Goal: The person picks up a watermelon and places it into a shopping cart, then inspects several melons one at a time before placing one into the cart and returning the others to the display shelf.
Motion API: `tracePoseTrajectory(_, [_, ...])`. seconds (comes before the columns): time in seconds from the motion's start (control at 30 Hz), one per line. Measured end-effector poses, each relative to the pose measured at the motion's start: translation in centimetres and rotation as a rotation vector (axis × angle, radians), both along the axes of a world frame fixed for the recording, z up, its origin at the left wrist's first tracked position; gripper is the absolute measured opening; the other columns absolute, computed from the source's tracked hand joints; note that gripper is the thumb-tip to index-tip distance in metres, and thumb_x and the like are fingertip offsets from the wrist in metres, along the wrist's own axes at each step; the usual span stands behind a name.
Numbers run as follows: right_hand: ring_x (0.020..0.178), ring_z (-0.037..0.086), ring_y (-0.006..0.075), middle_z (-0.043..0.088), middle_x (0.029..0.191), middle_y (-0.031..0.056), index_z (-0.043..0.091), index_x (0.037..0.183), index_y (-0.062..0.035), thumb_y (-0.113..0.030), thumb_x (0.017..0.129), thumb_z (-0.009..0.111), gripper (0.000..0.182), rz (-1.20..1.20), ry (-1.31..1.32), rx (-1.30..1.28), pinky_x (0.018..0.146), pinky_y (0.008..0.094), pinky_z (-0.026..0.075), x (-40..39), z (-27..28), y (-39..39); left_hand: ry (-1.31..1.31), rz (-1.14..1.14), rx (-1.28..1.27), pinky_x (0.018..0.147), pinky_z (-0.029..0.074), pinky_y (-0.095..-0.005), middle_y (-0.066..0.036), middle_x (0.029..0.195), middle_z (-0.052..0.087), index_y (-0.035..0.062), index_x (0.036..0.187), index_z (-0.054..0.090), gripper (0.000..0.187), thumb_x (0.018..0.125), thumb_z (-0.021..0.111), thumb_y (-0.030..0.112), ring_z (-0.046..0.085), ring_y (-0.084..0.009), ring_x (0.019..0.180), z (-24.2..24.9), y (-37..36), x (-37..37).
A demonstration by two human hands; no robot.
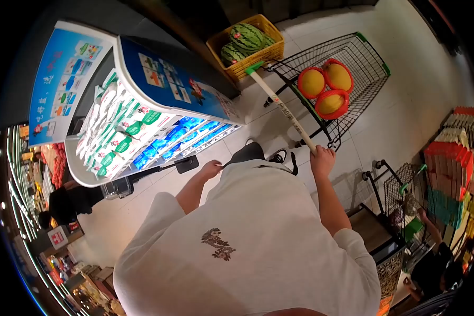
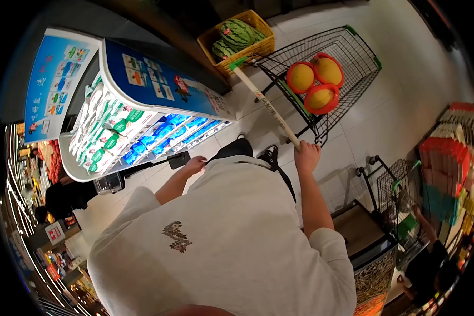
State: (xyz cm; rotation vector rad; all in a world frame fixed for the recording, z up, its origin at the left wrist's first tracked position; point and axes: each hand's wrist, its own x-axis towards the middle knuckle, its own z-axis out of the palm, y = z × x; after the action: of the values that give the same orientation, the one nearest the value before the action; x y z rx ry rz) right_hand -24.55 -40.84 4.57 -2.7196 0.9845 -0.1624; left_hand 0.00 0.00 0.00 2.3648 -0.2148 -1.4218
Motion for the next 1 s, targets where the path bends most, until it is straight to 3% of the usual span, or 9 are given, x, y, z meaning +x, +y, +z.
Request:
tracePoseTrajectory(0.17, [0.085,0.067,0.0310,0.071,0.081,0.0102,0.067,0.087,-0.0077,-0.024,0.085,0.073,0.018,0.025,0.021,-0.041,0.099,0.0450,0.047,0.8,1.1,-5.1,-0.198,-0.178,-0.162,0.097,0.052,-0.0408,-0.019,0.113,0.073,0.0062,0.118,0.071,0.042,0.087,0.069,0.035,0.068,-0.0363,0.109,1.3,-5.7,3.6])
tracePoseTrajectory(0.23, [0.089,0.067,0.0333,0.071,0.085,0.0128,0.069,0.097,-0.0078,-0.031,0.086,0.074,0.026,0.020,0.218,0.017,0.098,0.0468,0.047,1.9,1.7,-7.7,-0.193,-0.155,-0.217,0.098,0.052,-0.0406,-0.019,0.114,0.072,0.0061,0.118,0.071,0.042,0.087,0.068,0.034,0.068,-0.0352,0.109,2.9,-9.7,5.2])
tracePoseTrajectory(0.33, [0.094,0.066,0.0371,0.071,0.094,0.0165,0.067,0.110,-0.0081,-0.043,0.089,0.073,0.041,0.036,0.075,-0.056,0.096,0.0510,0.047,4.8,3.3,-9.9,-0.123,-0.175,-0.222,0.097,0.052,-0.0399,-0.017,0.114,0.073,0.0064,0.120,0.070,0.042,0.089,0.065,0.034,0.068,-0.0336,0.109,3.2,-14.2,8.1])
tracePoseTrajectory(0.5, [0.104,0.062,0.0394,0.069,0.109,0.0140,0.064,0.118,-0.0083,-0.062,0.094,0.061,0.059,-0.182,0.098,0.137,0.098,0.0556,0.040,14.5,3.4,-14.6,-0.097,-0.165,-0.155,0.096,0.053,-0.0429,-0.016,0.116,0.073,0.0110,0.118,0.072,0.042,0.084,0.073,0.035,0.068,-0.0335,0.109,-4.8,-18.5,14.4])
tracePoseTrajectory(0.67, [0.103,0.062,0.0392,0.067,0.107,0.0136,0.062,0.114,-0.0119,-0.060,0.098,0.053,0.051,-0.322,0.266,0.065,0.095,0.0559,0.041,22.6,4.8,-19.4,-0.102,-0.385,-0.072,0.087,0.054,-0.0472,-0.023,0.101,0.072,0.0014,0.083,0.075,0.033,0.084,0.068,0.034,0.068,-0.0401,0.099,-3.7,-21.7,23.1])
tracePoseTrajectory(0.77, [0.103,0.063,0.0400,0.067,0.108,0.0142,0.062,0.114,-0.0119,-0.061,0.099,0.052,0.052,-0.318,0.335,0.114,0.094,0.0562,0.041,28.5,4.9,-23.9,-0.120,-0.252,-0.104,0.087,0.054,-0.0465,-0.022,0.107,0.072,0.0030,0.091,0.076,0.033,0.085,0.065,0.033,0.068,-0.0399,0.099,-4.5,-25.3,29.5])
tracePoseTrajectory(0.83, [0.102,0.064,0.0408,0.068,0.108,0.0145,0.061,0.114,-0.0116,-0.062,0.099,0.050,0.053,-0.302,0.346,0.104,0.090,0.0563,0.044,32.4,4.3,-26.8,-0.125,-0.392,-0.205,0.089,0.054,-0.0445,-0.020,0.110,0.072,0.0053,0.100,0.077,0.033,0.084,0.067,0.033,0.068,-0.0382,0.101,-5.6,-27.6,34.2])
tracePoseTrajectory(0.9, [0.096,0.066,0.0408,0.069,0.102,0.0136,0.061,0.112,-0.0122,-0.063,0.099,0.049,0.054,-0.299,0.347,0.067,0.083,0.0561,0.046,35.9,3.4,-29.9,0.005,-0.028,-0.169,0.091,0.054,-0.0433,-0.019,0.112,0.073,0.0070,0.106,0.076,0.036,0.083,0.069,0.034,0.069,-0.0360,0.104,-5.7,-31.5,37.2])
tracePoseTrajectory(1.0, [0.086,0.069,0.0382,0.071,0.093,0.0123,0.063,0.106,-0.0130,-0.066,0.097,0.050,0.055,-0.306,0.267,0.107,0.074,0.0554,0.047,40.9,0.8,-36.0,-0.024,-0.055,-0.175,0.093,0.054,-0.0424,-0.019,0.111,0.073,0.0068,0.106,0.076,0.036,0.083,0.071,0.034,0.069,-0.0348,0.106,-4.6,-36.4,43.0])
